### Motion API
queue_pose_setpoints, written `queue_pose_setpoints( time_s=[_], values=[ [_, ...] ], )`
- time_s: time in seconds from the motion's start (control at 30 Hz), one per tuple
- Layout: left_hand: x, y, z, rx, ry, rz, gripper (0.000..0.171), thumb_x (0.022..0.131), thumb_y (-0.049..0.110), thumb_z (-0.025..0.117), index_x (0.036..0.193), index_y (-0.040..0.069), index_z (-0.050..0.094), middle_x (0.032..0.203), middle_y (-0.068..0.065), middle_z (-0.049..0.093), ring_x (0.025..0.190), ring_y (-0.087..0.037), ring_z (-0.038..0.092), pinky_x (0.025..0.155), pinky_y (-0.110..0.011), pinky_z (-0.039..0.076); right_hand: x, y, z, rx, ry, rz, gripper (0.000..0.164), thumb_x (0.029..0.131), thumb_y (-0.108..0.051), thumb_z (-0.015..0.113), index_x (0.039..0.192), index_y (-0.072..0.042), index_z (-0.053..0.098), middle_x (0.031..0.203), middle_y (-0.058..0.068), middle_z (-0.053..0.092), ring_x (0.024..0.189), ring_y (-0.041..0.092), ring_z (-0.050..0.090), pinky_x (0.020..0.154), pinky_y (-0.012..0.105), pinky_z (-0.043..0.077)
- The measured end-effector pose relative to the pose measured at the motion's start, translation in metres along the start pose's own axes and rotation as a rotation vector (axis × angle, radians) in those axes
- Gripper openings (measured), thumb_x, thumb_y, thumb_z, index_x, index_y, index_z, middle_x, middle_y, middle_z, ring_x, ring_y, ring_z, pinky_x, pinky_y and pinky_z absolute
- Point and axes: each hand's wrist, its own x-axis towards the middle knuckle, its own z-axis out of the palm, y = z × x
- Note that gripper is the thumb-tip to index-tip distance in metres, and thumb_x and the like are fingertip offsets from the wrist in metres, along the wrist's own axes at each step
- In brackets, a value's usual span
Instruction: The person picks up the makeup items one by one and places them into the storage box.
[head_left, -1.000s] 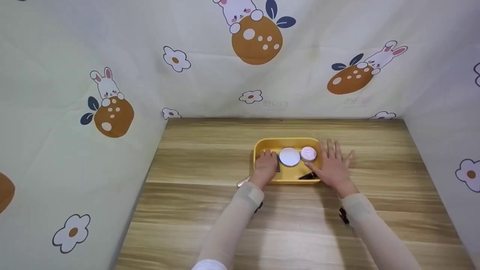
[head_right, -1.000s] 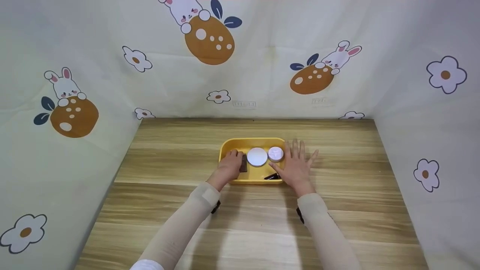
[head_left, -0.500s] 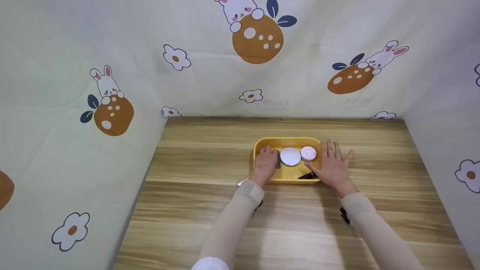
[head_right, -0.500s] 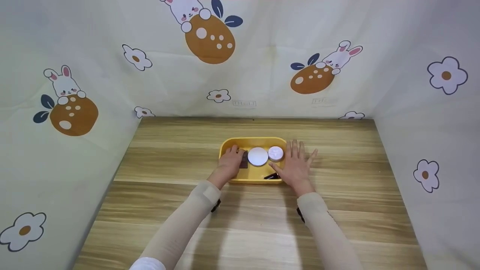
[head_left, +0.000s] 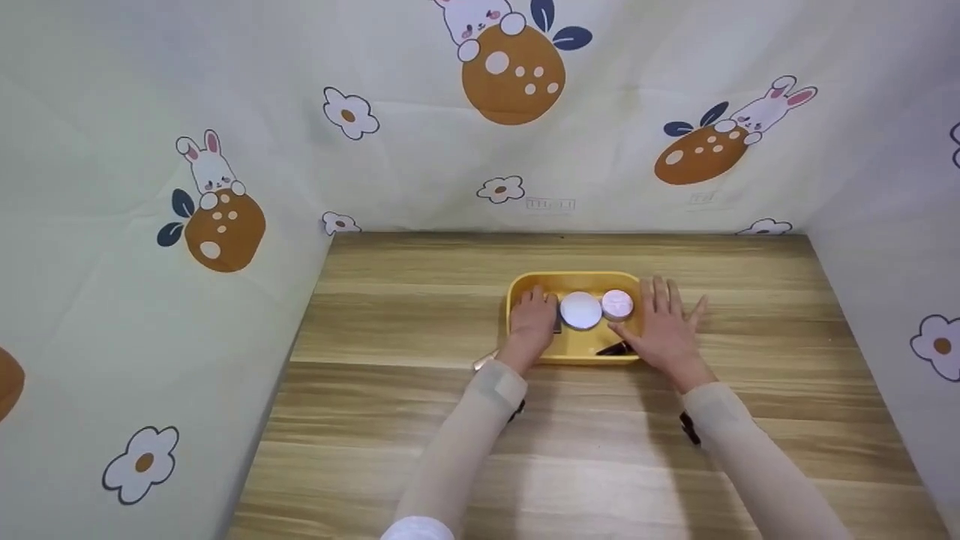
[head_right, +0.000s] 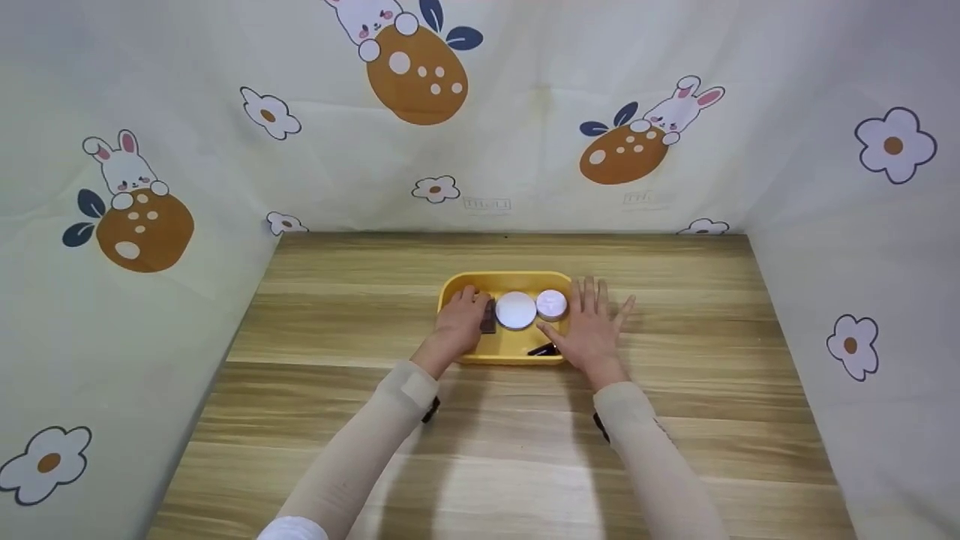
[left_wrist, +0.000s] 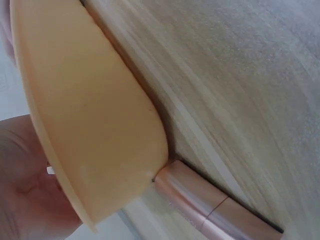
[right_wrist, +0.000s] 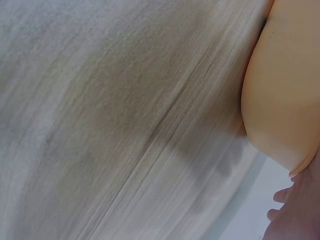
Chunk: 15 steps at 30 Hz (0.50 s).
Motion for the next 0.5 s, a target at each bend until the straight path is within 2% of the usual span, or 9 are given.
queue_pose_setpoints(
  time_s=[0.17, 0.27, 0.4, 0.5],
  values=[
    [-0.003, -0.004, -0.012, -0.038, -0.001, 0.015, 0.046, 0.086, 0.018, 0.074, 0.13, 0.013, 0.059, 0.132, -0.01, 0.053, 0.124, -0.027, 0.053, 0.101, -0.038, 0.051, 0.0, -0.001, 0.002, -0.004, 0.019, -0.012, 0.102, 0.09, -0.072, 0.047, 0.16, -0.006, 0.012, 0.166, 0.023, 0.01, 0.154, 0.043, 0.004, 0.11, 0.079, -0.015],
    [-0.009, -0.009, -0.021, -0.088, 0.013, 0.022, 0.048, 0.089, 0.013, 0.07, 0.134, 0.013, 0.055, 0.143, -0.01, 0.049, 0.133, -0.028, 0.048, 0.107, -0.039, 0.048, 0.0, 0.0, 0.003, 0.004, 0.027, -0.01, 0.1, 0.09, -0.071, 0.049, 0.16, -0.008, 0.014, 0.166, 0.023, 0.011, 0.154, 0.044, 0.002, 0.109, 0.079, -0.015],
    [-0.022, -0.02, -0.036, -0.159, 0.071, 0.032, 0.046, 0.093, 0.013, 0.065, 0.137, 0.013, 0.052, 0.154, -0.011, 0.041, 0.139, -0.03, 0.045, 0.109, -0.041, 0.048, 0.0, 0.0, 0.003, 0.006, 0.038, -0.004, 0.098, 0.09, -0.072, 0.048, 0.16, -0.01, 0.017, 0.166, 0.023, 0.011, 0.154, 0.045, 0.001, 0.109, 0.078, -0.016],
    [-0.034, -0.032, -0.044, -0.213, 0.113, 0.031, 0.051, 0.092, 0.017, 0.067, 0.14, 0.013, 0.05, 0.157, -0.012, 0.038, 0.14, -0.032, 0.045, 0.11, -0.042, 0.047, 0.0, 0.0, 0.001, 0.007, 0.045, -0.005, 0.097, 0.09, -0.072, 0.048, 0.159, -0.011, 0.018, 0.166, 0.023, 0.012, 0.153, 0.045, 0.001, 0.109, 0.078, -0.016]
  ],
)
